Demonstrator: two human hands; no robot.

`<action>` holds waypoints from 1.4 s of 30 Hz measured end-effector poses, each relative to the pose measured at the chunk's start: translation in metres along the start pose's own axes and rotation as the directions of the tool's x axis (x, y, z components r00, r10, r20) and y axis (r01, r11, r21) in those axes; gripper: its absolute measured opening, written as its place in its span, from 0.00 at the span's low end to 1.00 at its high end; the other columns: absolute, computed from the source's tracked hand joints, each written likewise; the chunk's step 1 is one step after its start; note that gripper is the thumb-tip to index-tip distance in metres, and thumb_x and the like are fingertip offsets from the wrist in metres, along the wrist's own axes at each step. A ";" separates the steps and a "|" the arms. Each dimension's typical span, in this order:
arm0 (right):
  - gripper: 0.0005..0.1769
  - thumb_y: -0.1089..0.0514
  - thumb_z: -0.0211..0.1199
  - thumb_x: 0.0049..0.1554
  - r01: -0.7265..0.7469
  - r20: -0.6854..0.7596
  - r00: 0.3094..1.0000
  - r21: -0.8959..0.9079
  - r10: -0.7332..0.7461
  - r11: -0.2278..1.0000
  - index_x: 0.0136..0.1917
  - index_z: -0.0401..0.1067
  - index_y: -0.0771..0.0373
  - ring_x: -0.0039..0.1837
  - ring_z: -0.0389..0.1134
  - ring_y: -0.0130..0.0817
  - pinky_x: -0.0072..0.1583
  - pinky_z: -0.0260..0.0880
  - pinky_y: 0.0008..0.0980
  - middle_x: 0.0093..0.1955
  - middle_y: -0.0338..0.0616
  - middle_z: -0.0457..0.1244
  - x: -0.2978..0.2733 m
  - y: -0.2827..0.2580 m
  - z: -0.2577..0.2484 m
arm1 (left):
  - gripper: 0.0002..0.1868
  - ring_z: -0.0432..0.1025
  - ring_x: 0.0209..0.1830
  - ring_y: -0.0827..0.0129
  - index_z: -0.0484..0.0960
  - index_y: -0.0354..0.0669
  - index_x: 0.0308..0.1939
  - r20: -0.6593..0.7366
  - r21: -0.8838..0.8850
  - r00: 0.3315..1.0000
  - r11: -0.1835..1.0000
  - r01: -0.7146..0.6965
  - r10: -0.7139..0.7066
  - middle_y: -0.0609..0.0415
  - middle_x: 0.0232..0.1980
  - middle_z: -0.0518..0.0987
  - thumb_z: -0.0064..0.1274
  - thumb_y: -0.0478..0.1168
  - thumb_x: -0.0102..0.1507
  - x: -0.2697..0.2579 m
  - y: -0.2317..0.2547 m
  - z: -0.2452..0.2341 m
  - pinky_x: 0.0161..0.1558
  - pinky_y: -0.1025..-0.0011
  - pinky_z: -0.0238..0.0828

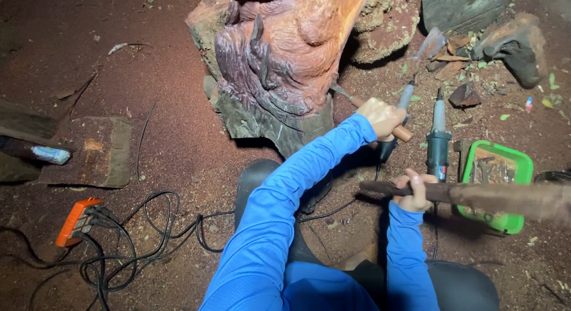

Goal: The person carves a large piece of wood by striking a chisel with a wooden mallet.

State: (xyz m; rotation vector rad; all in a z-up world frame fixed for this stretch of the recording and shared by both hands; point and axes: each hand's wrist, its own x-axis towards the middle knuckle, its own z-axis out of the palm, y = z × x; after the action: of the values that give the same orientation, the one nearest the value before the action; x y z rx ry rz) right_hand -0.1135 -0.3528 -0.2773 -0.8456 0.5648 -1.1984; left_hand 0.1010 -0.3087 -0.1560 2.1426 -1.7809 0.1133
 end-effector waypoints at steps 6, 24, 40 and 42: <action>0.08 0.74 0.63 0.44 -0.018 0.265 0.941 -0.582 0.210 0.813 0.26 0.70 0.68 0.20 0.56 0.36 0.27 0.58 0.37 0.18 0.51 0.55 0.006 0.022 -0.011 | 0.24 0.83 0.42 0.63 0.76 0.61 0.38 -0.043 0.031 0.998 0.999 0.036 -0.034 0.65 0.36 0.84 0.69 0.58 0.44 0.020 -0.023 0.044 0.50 0.59 0.79; 0.12 0.62 0.61 0.47 0.040 0.099 0.995 -0.425 0.003 0.904 0.24 0.66 0.63 0.40 0.70 0.39 0.60 0.67 0.23 0.41 0.57 0.70 -0.016 -0.020 0.043 | 0.30 0.80 0.35 0.64 0.73 0.60 0.35 -0.341 -0.005 0.940 1.000 0.004 -0.006 0.64 0.30 0.79 0.73 0.59 0.38 0.016 -0.033 0.047 0.43 0.62 0.77; 0.08 0.70 0.64 0.41 0.018 0.205 0.969 -0.611 0.137 0.791 0.22 0.69 0.66 0.24 0.61 0.38 0.40 0.71 0.39 0.19 0.50 0.57 -0.011 0.010 0.021 | 0.26 0.80 0.36 0.66 0.71 0.60 0.37 -0.314 0.061 0.949 0.997 0.037 -0.016 0.64 0.31 0.79 0.66 0.61 0.43 0.029 -0.058 0.091 0.42 0.63 0.78; 0.13 0.72 0.63 0.43 0.046 0.109 0.994 -0.316 -0.012 0.948 0.26 0.61 0.65 0.38 0.72 0.47 0.56 0.76 0.41 0.24 0.55 0.58 -0.016 0.038 0.009 | 0.28 0.81 0.37 0.66 0.72 0.60 0.37 -0.298 0.054 0.954 0.998 0.041 -0.023 0.64 0.32 0.80 0.67 0.61 0.42 0.030 -0.059 0.094 0.43 0.64 0.79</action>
State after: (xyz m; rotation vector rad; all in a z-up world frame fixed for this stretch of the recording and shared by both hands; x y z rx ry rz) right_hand -0.0895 -0.3301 -0.3038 -1.1883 0.6710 -1.0966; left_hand 0.1487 -0.3576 -0.2486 2.0649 -1.5865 0.4614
